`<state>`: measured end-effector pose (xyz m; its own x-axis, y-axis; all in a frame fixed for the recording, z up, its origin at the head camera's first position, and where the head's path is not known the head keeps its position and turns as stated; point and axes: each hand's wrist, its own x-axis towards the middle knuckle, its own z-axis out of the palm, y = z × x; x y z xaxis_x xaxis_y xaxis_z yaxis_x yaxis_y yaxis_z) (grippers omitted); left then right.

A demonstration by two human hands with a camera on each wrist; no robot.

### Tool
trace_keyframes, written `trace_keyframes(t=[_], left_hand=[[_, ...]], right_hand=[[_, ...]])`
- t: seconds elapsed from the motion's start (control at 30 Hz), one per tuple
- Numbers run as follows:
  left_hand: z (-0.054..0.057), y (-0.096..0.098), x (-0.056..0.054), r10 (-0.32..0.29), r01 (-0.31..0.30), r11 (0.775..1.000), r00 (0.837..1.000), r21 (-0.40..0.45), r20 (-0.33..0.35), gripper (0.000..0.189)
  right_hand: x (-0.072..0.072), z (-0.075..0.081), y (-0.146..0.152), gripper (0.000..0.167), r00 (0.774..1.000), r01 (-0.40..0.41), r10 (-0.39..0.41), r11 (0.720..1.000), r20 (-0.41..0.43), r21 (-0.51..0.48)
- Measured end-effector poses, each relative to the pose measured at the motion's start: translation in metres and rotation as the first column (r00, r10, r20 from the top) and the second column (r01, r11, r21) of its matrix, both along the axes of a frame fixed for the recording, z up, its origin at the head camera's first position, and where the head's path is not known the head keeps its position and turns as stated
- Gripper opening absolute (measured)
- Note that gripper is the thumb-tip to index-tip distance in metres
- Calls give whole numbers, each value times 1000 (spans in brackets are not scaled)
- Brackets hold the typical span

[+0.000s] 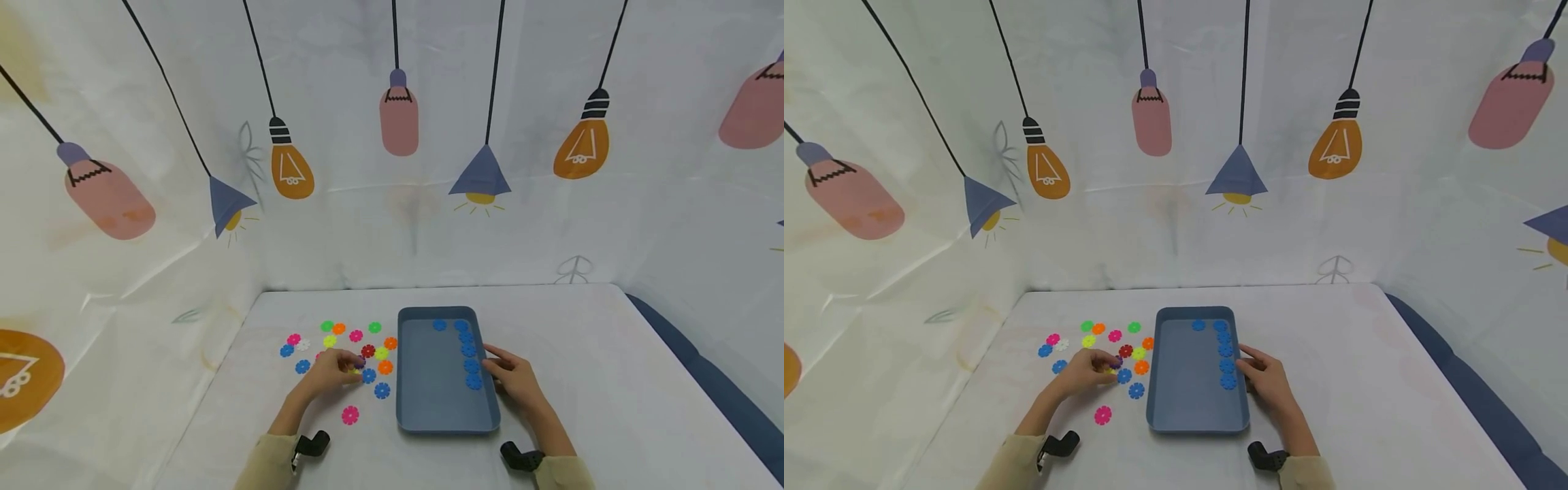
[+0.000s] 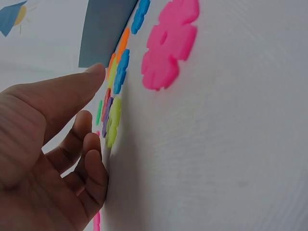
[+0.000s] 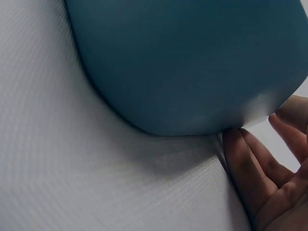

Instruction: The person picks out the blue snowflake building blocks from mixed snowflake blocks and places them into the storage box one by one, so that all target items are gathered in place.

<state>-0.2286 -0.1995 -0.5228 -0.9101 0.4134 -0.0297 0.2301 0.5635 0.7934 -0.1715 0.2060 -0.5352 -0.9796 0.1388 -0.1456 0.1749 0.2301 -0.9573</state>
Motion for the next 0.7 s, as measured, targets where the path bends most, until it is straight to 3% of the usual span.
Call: trace_keyframes(t=[0.2, 0.7], left_hand=[[0, 2, 2, -17, 17, 1000, 1000, -1, -4, 25], [-6, 9, -1, 6, -7, 996, 1000, -88, -11, 28]], right_hand=[[0, -2, -1, 49, 1000, -5, 5, 1000, 5, -4], [-1, 1, 0, 48, 1000, 3, -3, 1000, 20, 8]])
